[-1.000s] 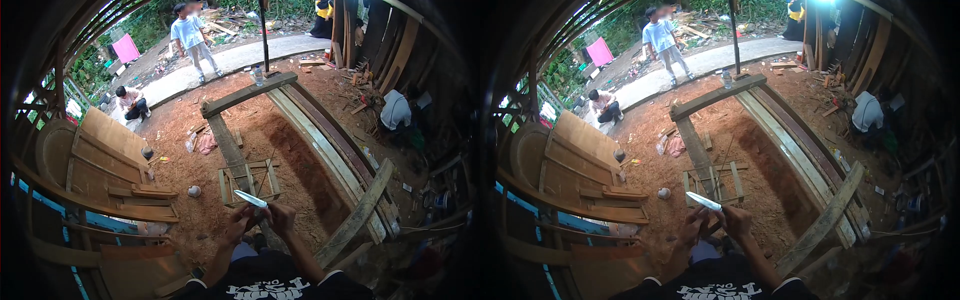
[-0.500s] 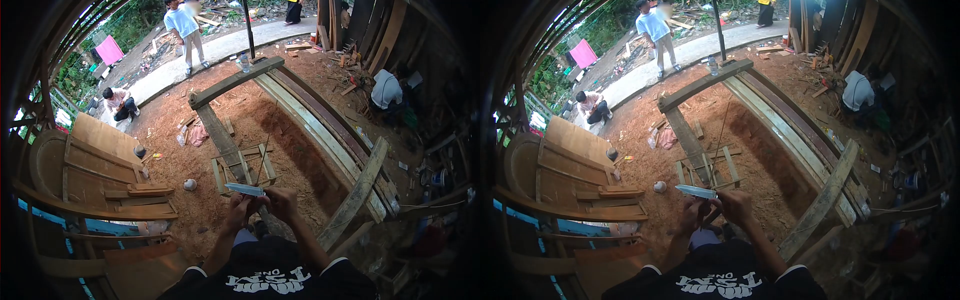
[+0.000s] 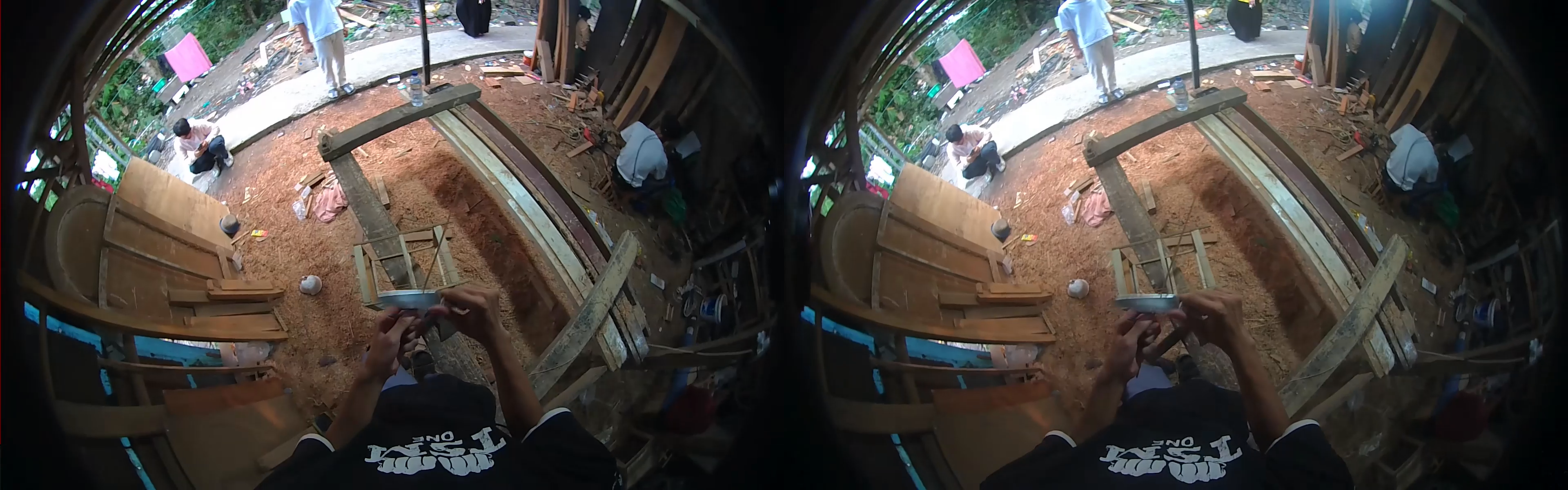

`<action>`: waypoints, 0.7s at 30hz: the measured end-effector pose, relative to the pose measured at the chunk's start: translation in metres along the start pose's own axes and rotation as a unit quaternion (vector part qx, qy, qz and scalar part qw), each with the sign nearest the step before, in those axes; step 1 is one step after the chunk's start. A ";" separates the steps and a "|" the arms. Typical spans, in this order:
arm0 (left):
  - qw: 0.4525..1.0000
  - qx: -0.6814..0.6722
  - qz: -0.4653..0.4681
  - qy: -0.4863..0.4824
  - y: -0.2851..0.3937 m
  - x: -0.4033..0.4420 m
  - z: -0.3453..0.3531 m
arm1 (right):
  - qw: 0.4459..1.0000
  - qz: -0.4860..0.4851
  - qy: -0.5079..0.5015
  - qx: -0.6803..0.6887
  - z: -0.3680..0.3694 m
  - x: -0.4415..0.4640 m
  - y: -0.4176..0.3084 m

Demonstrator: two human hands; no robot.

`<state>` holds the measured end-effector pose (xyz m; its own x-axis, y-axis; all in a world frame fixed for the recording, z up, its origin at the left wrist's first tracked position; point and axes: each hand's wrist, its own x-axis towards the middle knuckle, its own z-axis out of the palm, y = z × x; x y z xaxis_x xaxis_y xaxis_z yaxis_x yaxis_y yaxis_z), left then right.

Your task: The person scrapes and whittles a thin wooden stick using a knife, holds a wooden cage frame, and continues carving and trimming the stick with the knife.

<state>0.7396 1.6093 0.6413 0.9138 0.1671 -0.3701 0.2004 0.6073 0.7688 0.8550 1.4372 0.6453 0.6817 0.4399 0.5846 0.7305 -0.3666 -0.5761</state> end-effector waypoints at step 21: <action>0.999 0.029 -0.043 0.012 0.007 -0.025 -0.030 | 0.995 -0.070 -0.053 0.036 0.029 -0.010 -0.009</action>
<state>0.7076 1.6324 0.6403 0.8835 0.1347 -0.4487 0.2994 0.5743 0.7619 0.8402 1.4598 0.6286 0.5634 0.5683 0.5997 0.8101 -0.2376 -0.5359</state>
